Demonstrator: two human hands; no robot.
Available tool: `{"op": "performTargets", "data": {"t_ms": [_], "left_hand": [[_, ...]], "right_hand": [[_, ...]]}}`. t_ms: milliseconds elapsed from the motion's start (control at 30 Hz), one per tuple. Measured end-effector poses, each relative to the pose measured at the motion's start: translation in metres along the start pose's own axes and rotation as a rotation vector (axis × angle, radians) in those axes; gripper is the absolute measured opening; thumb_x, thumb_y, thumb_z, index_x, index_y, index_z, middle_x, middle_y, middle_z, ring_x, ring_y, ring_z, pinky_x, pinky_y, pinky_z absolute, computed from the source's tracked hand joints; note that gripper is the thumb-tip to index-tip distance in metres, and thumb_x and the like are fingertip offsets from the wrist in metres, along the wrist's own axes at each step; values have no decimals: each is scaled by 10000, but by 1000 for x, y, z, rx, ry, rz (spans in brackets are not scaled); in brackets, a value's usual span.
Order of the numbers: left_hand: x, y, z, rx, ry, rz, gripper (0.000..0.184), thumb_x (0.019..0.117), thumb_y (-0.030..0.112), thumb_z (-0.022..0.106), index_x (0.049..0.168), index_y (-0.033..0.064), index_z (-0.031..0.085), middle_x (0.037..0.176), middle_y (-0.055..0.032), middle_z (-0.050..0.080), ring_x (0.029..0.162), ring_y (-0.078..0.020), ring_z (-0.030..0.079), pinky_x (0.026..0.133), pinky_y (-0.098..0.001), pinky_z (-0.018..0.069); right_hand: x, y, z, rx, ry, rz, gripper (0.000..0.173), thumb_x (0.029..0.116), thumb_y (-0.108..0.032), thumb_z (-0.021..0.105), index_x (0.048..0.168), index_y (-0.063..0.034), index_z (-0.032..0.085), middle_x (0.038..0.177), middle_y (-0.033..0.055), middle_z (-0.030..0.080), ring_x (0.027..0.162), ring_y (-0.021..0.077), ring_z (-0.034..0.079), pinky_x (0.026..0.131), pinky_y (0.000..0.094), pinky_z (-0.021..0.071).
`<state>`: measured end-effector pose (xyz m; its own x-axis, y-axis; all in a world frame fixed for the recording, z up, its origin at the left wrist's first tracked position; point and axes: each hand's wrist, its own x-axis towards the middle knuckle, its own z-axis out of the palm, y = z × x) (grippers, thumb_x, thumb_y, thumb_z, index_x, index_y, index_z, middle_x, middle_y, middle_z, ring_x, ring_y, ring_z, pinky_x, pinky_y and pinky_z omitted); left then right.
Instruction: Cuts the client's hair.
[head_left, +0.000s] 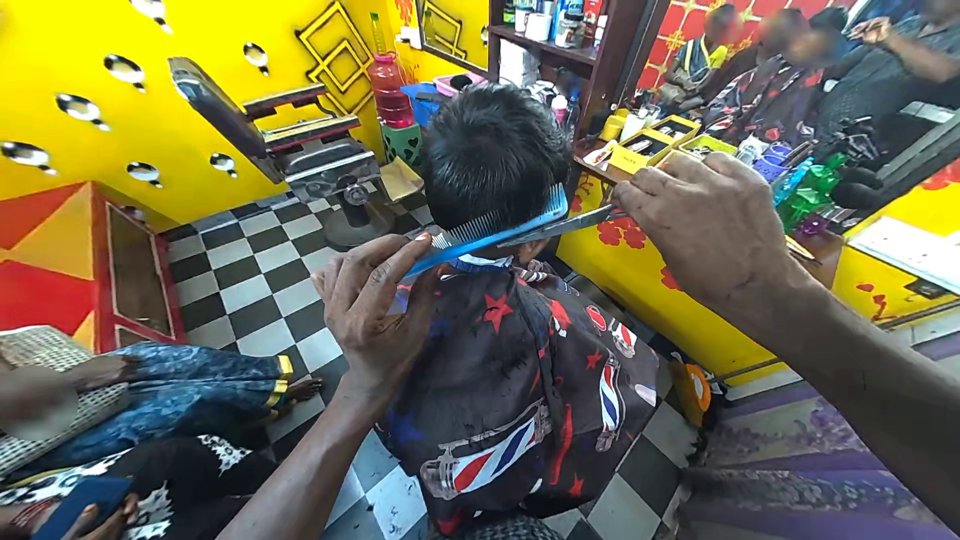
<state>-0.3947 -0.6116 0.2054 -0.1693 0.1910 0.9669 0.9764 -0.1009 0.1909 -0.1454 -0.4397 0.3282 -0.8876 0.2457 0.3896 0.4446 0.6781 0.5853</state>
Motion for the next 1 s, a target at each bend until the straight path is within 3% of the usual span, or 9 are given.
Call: {"op": "performTargets", "data": {"t_ms": [100,200,300,400,500,600,767,1000], "left_hand": [[1,-1,0,-4,6,-1,267,901,184,811,1142,74,773,1124,-123,732,985,-224,651,871,-410,442],[2,-3,0,-11,16,9,274,894,165,817,1149,76,768,1127,-116,730,1004,-218,648,890,-402,447],[5,-4,-1,-26,22,12,274,900,167,811,1155,75,767,1123,-114,730,1000,-221,646,894,-401,448],[8,-6,-1,-36,13,-1,275,905,164,805,1161,70,766,1130,-124,729,1017,-230,647,905,-416,444],[10,-8,-2,-29,4,-2,272,907,173,803,1159,80,769,1138,-122,730,1016,-233,649,895,-427,439],[11,-11,0,-30,9,-1,279,901,183,811,1158,81,772,1140,-118,729,1010,-233,647,895,-418,448],[12,-12,0,-38,1,-9,275,897,171,813,1153,79,772,1140,-118,728,1027,-237,648,900,-422,448],[14,-13,-2,-63,4,-2,267,902,164,806,1155,84,773,1142,-112,727,1037,-228,643,903,-414,447]], "right_hand": [[-1,0,1,-14,37,47,285,910,139,596,1153,7,664,1076,197,688,978,392,668,743,502,482],[5,-5,-4,-53,3,78,310,900,62,666,1205,20,628,1188,210,659,1103,415,636,766,502,500],[7,-8,-8,-48,-13,39,326,888,150,600,1190,35,639,1092,209,660,986,397,645,725,482,481],[5,-6,-11,-16,-37,15,303,874,175,614,1123,18,684,985,186,700,879,366,672,716,471,483],[6,-4,-10,-20,-12,44,299,887,172,601,1124,10,684,1023,189,707,928,381,681,721,485,484],[12,-4,-9,-56,-21,95,329,893,151,593,1183,2,637,1162,190,676,1098,396,644,751,487,491],[11,-7,-9,-3,-22,45,306,861,182,619,1118,28,676,997,195,700,886,372,676,722,477,486],[10,-7,-6,-9,29,89,306,886,148,606,1155,11,660,1083,191,689,1001,393,668,747,500,506]]}}
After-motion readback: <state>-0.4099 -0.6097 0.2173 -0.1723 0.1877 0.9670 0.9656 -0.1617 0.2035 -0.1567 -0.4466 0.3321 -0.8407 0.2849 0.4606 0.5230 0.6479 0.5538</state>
